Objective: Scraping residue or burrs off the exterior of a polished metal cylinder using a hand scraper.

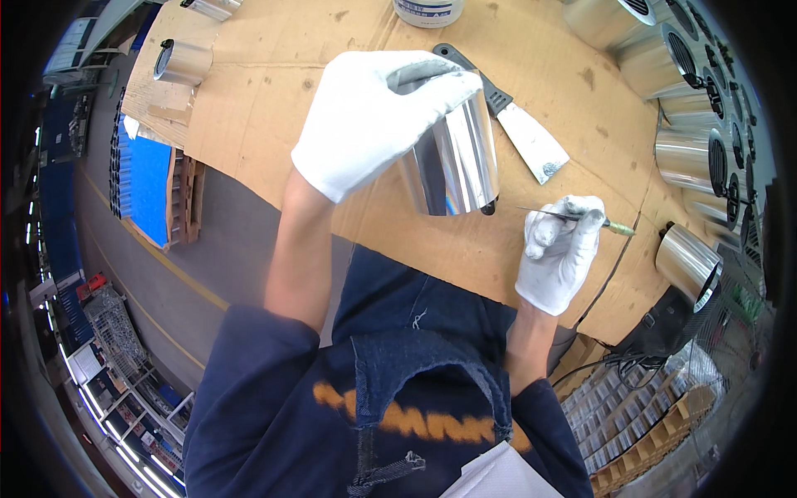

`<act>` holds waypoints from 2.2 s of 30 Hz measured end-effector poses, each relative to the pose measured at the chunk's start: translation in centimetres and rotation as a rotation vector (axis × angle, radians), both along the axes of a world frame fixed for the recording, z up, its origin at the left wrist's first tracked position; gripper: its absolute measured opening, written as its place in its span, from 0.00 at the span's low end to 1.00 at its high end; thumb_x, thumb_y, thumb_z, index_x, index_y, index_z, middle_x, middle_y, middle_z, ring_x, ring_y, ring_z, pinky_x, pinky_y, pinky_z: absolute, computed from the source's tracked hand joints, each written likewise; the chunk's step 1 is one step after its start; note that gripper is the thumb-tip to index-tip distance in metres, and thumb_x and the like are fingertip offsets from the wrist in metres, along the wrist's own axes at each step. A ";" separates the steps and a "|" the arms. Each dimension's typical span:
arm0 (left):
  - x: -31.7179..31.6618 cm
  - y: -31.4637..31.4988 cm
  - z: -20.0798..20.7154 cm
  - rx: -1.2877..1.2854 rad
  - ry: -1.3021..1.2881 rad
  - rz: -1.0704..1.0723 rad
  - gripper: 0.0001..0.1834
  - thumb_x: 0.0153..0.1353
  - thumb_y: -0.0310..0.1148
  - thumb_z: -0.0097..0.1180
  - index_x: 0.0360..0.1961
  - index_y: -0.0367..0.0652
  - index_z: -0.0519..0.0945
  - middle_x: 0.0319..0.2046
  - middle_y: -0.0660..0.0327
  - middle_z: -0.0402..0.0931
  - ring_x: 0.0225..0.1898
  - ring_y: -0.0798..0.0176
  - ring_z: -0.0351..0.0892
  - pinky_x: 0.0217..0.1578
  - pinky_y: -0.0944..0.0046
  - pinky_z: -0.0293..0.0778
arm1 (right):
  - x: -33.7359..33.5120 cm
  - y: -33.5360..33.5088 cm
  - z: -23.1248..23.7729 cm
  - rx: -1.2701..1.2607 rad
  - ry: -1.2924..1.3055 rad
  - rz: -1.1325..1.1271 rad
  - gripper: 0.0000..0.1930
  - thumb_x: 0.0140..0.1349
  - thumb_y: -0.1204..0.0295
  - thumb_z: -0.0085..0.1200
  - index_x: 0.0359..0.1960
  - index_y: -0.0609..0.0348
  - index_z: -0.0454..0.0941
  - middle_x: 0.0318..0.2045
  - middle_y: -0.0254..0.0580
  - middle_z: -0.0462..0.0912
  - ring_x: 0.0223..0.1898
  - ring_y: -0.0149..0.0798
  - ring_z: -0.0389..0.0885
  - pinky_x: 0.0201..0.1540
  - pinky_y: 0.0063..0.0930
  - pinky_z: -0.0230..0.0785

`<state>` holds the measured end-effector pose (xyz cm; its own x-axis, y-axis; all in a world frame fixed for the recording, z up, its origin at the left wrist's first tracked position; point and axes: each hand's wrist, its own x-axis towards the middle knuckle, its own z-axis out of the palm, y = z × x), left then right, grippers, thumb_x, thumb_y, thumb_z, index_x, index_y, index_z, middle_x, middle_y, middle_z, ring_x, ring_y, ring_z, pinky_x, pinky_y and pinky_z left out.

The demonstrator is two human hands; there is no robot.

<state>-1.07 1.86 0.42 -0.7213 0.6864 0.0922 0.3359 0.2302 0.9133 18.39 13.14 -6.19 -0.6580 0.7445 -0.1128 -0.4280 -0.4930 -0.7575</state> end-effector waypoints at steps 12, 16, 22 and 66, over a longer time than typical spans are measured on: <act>0.0 1.4 1.1 -0.230 0.094 0.002 0.19 0.57 0.44 0.60 0.36 0.35 0.83 0.24 0.59 0.80 0.25 0.72 0.75 0.29 0.72 0.72 | -0.9 -0.4 1.5 -0.053 -0.096 -0.002 0.15 0.70 0.61 0.41 0.44 0.60 0.71 0.17 0.36 0.74 0.10 0.27 0.70 0.09 0.19 0.59; -0.2 0.8 1.0 -0.247 0.170 0.016 0.21 0.58 0.46 0.59 0.35 0.35 0.83 0.22 0.60 0.78 0.24 0.72 0.74 0.28 0.71 0.71 | -0.9 -0.5 2.2 -0.095 -0.107 -0.047 0.15 0.70 0.61 0.41 0.44 0.60 0.71 0.17 0.37 0.74 0.11 0.28 0.70 0.10 0.19 0.59; -0.5 0.5 0.7 -0.254 0.172 -0.066 0.23 0.58 0.48 0.57 0.38 0.35 0.81 0.22 0.58 0.77 0.24 0.70 0.73 0.29 0.69 0.71 | -1.2 -0.1 1.2 -0.073 -0.041 0.032 0.14 0.70 0.62 0.42 0.44 0.61 0.71 0.19 0.38 0.74 0.13 0.30 0.71 0.13 0.21 0.61; 0.0 0.9 0.2 -0.254 0.281 -0.124 0.19 0.56 0.45 0.60 0.37 0.37 0.80 0.23 0.56 0.78 0.24 0.68 0.79 0.25 0.68 0.73 | -4.2 -0.8 1.5 -0.081 -0.221 0.132 0.15 0.69 0.63 0.43 0.44 0.63 0.73 0.17 0.35 0.73 0.10 0.24 0.61 0.10 0.16 0.48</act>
